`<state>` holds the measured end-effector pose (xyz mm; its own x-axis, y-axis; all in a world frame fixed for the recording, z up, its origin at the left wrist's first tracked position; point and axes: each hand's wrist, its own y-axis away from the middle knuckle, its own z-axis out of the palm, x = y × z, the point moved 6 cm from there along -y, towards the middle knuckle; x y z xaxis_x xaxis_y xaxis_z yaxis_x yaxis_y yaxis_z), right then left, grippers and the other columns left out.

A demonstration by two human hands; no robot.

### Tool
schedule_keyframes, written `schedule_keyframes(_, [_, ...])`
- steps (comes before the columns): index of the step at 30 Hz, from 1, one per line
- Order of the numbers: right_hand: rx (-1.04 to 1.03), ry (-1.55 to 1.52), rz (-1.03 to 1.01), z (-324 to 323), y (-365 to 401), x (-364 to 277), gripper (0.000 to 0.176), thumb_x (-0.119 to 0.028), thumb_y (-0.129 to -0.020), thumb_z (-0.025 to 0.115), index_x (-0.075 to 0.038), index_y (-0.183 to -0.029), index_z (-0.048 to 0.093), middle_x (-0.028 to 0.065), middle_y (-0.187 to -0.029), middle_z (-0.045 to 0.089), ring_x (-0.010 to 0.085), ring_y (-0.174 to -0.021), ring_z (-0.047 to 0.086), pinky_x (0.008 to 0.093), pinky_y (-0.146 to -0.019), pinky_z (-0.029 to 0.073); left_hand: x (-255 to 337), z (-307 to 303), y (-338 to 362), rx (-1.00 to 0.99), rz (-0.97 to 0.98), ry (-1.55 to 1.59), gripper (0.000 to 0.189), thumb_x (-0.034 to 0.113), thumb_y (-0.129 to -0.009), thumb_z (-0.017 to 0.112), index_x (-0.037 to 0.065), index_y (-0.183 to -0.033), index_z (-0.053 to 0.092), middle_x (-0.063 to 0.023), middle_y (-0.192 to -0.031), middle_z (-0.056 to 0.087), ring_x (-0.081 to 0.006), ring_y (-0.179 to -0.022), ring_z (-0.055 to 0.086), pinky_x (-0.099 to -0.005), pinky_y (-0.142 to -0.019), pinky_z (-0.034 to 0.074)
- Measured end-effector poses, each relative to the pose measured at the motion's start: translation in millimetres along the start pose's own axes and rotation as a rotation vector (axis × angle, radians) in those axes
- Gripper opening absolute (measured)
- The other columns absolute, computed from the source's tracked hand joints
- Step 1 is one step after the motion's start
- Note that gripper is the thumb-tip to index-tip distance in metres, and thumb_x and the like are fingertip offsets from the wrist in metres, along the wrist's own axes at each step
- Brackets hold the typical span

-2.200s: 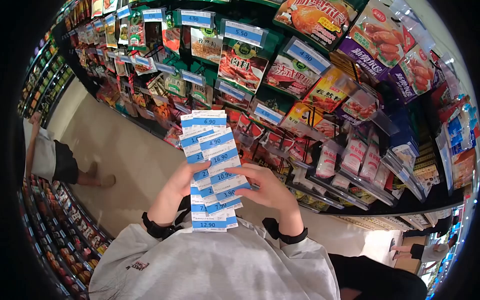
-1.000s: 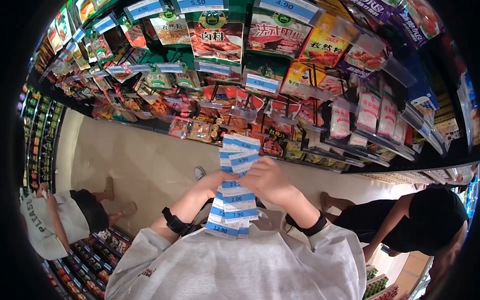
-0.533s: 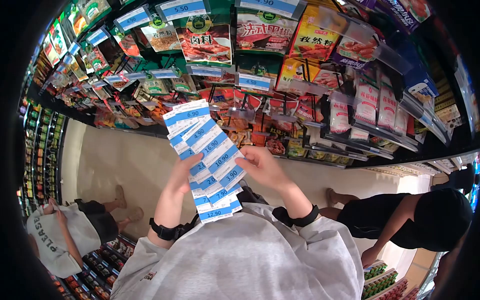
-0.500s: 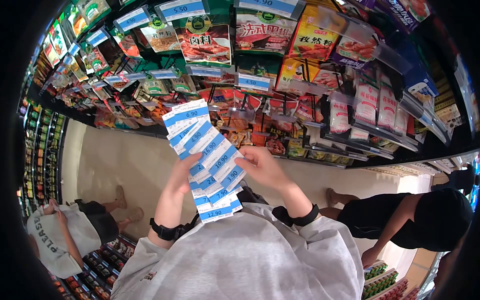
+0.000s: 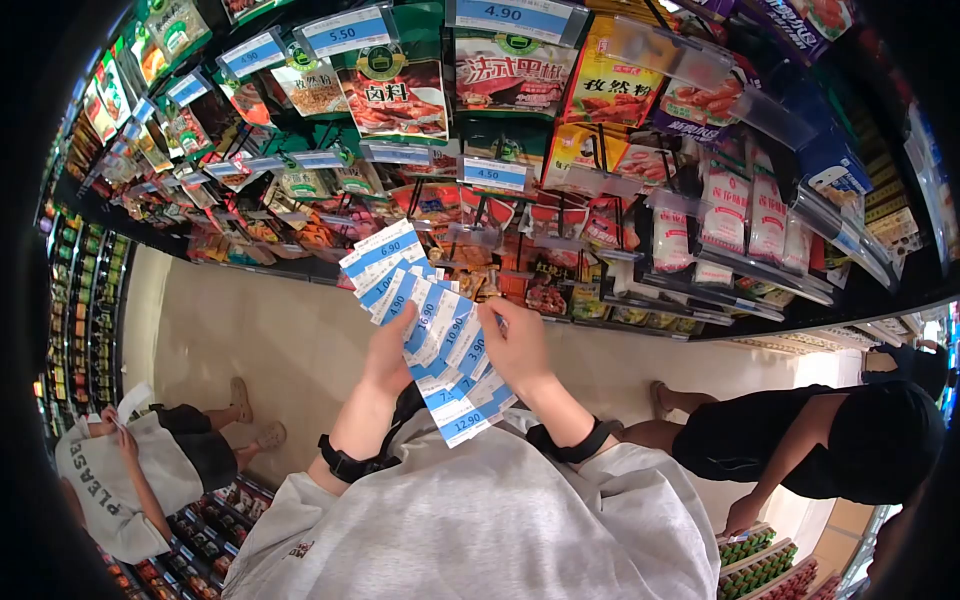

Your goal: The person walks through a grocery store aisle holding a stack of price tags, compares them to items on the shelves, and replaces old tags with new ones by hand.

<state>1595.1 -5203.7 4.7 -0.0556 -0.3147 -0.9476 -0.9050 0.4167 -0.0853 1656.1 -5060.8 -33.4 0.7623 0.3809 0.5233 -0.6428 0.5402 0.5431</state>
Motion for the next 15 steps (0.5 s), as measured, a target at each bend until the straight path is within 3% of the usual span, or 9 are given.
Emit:
schedule_keyframes(3, [0.059,0.151,0.007,-2,1,0,0.016,-0.010,-0.082,0.052,0.004,-0.074,0.053,0.0071,-0.059,0.052,0.0079,-0.052,0.044,0.0265,-0.047,0.036,-3,-2,-5,0.026,-0.009,-0.005,0.030,0.020,-0.092,0.037,0.001,-0.115,0.045,-0.0096,-0.108,0.055,-0.0227,-0.095,0.057,-0.0369,-0.080,0.047])
schedule_keyframes(6, [0.075,0.210,-0.137,-4,-3,4,0.016,-0.010,-0.082,0.053,0.003,-0.073,0.054,0.0042,-0.059,0.051,0.0059,-0.051,0.043,0.0251,-0.045,0.035,3,-6,-7,0.035,0.029,-0.034,0.030,0.020,-0.092,0.039,0.001,-0.114,0.045,-0.0096,-0.107,0.055,-0.0225,-0.094,0.057,-0.0369,-0.079,0.048])
schedule_keyframes(8, [-0.225,-0.042,-0.027,2,-9,10,0.016,-0.009,-0.083,0.053,0.003,-0.072,0.055,-0.0001,-0.058,0.050,0.0027,-0.053,0.042,0.0217,-0.045,0.035,9,-10,-7,0.054,0.012,-0.041,0.030,0.020,-0.092,0.040,0.001,-0.114,0.045,-0.0096,-0.106,0.055,-0.0223,-0.093,0.057,-0.0368,-0.079,0.048])
schedule_keyframes(15, [-0.303,-0.182,0.046,8,-8,24,0.015,-0.008,-0.084,0.052,0.002,-0.073,0.056,-0.0022,-0.062,0.050,0.0003,-0.060,0.042,0.0183,-0.048,0.034,12,-10,-5,0.056,-0.019,-0.064,0.033,0.021,-0.090,0.044,0.001,-0.116,0.044,-0.0100,-0.109,0.054,-0.0220,-0.095,0.056,-0.0372,-0.079,0.047])
